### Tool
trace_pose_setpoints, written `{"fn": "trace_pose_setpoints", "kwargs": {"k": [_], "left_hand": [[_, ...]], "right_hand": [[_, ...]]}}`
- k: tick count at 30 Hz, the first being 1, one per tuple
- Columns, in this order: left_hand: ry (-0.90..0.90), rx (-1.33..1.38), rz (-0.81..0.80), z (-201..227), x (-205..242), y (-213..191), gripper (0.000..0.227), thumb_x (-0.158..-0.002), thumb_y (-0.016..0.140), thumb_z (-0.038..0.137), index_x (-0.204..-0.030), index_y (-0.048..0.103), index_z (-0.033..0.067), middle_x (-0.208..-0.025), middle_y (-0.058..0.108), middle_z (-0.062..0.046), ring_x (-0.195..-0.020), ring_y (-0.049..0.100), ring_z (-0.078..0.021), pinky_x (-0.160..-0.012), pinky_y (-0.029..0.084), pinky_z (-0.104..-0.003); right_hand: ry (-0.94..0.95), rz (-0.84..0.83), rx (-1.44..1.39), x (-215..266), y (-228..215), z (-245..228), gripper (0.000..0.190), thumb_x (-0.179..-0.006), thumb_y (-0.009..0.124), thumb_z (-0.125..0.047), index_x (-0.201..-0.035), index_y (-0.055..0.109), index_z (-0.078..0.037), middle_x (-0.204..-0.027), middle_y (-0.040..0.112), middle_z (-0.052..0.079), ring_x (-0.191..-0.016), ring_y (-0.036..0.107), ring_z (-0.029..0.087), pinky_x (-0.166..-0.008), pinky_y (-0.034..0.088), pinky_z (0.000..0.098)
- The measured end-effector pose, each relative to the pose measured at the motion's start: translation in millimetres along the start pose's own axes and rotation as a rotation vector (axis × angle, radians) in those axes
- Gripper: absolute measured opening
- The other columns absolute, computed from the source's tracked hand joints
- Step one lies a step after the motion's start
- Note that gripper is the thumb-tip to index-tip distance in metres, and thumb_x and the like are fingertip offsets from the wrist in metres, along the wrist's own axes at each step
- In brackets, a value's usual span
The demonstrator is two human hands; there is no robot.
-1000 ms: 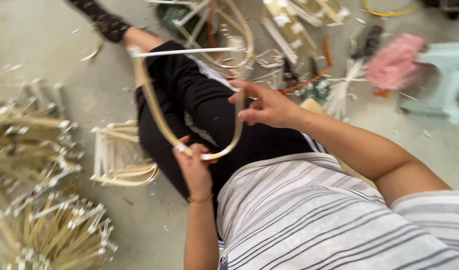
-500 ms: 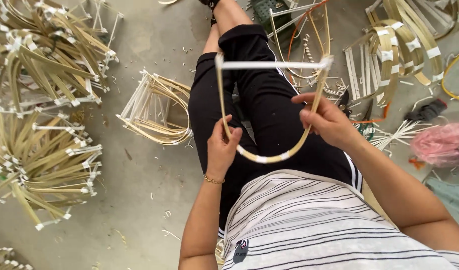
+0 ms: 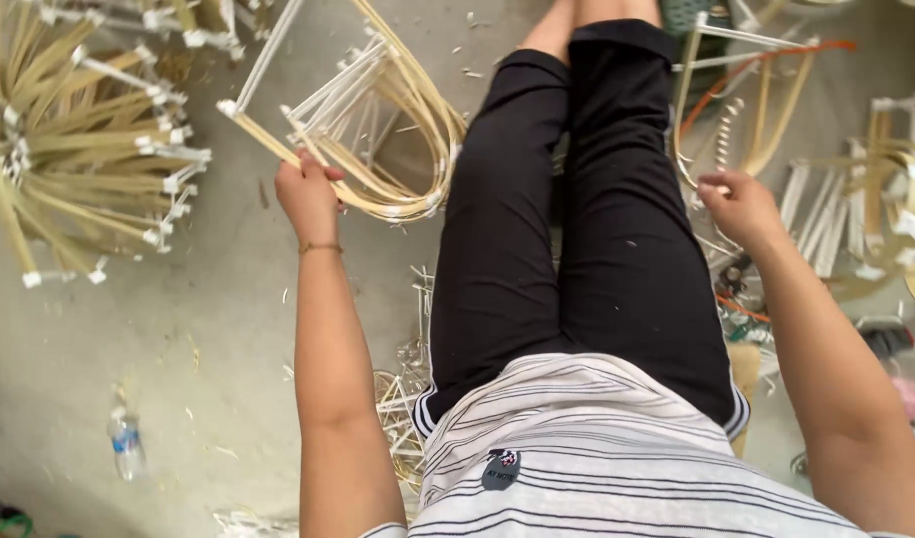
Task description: The recorder uses pliers and cable ties to assemble U-shaped bamboo frames into structured bundles.
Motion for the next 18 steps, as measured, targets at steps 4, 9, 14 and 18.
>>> {"fn": "trace_pose_setpoints", "kwargs": {"k": [4, 9, 14, 18], "left_hand": [[-0.086, -0.094, 0.053, -52.7, -46.3, -0.3, 0.029, -0.105, 0.049, 0.025, -0.097, 0.062, 0.0001, -0.068, 0.072, -0.008, -0.040, 0.057, -0.0156, -0.035, 0.047, -0.031], [-0.001, -0.438, -0.018, -93.6, -63.7, 17.0, 0.038, -0.095, 0.072, 0.038, -0.105, 0.070, 0.0014, -0.080, 0.071, -0.014, -0.066, 0.067, -0.0297, -0.063, 0.055, -0.045], [0.250, -0.596, 0.023, -41.4, -32.1, 11.4, 0.049, -0.091, 0.078, 0.038, -0.117, 0.063, -0.0010, -0.106, 0.067, -0.020, -0.101, 0.065, -0.0386, -0.086, 0.054, -0.047], [0.565, -0.413, -0.083, 42.4, 43.4, 32.1, 0.047, -0.099, 0.076, 0.029, -0.135, 0.058, 0.0041, -0.114, 0.063, -0.016, -0.105, 0.064, -0.0343, -0.092, 0.053, -0.043]], "right_hand": [[-0.305, 0.086, 0.223, -66.7, 63.4, 58.1, 0.033, -0.090, 0.074, -0.022, -0.121, 0.081, -0.013, -0.148, 0.055, 0.028, -0.125, 0.057, 0.048, -0.097, 0.046, 0.0470], [0.017, -0.198, 0.180, -58.5, 72.7, 26.3, 0.037, -0.100, 0.069, -0.032, -0.131, 0.069, -0.011, -0.133, 0.067, 0.025, -0.128, 0.058, 0.044, -0.107, 0.047, 0.0467], [-0.308, 0.261, 0.257, -4.7, -24.6, -54.8, 0.009, -0.107, 0.064, -0.010, -0.114, 0.069, -0.007, -0.118, 0.066, 0.019, -0.113, 0.063, 0.039, -0.102, 0.050, 0.0470], [-0.269, 0.304, -0.643, 84.2, -117.2, -121.9, 0.038, -0.113, 0.050, 0.003, -0.150, 0.049, -0.006, -0.122, 0.056, 0.004, -0.088, 0.055, 0.013, -0.086, 0.052, 0.0302]]}}
Point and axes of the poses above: each hand's wrist, its own x-axis away from the middle knuckle, its own y-axis out of the palm, z = x × y, the point moved 8 cm from there along -x, towards the middle knuckle
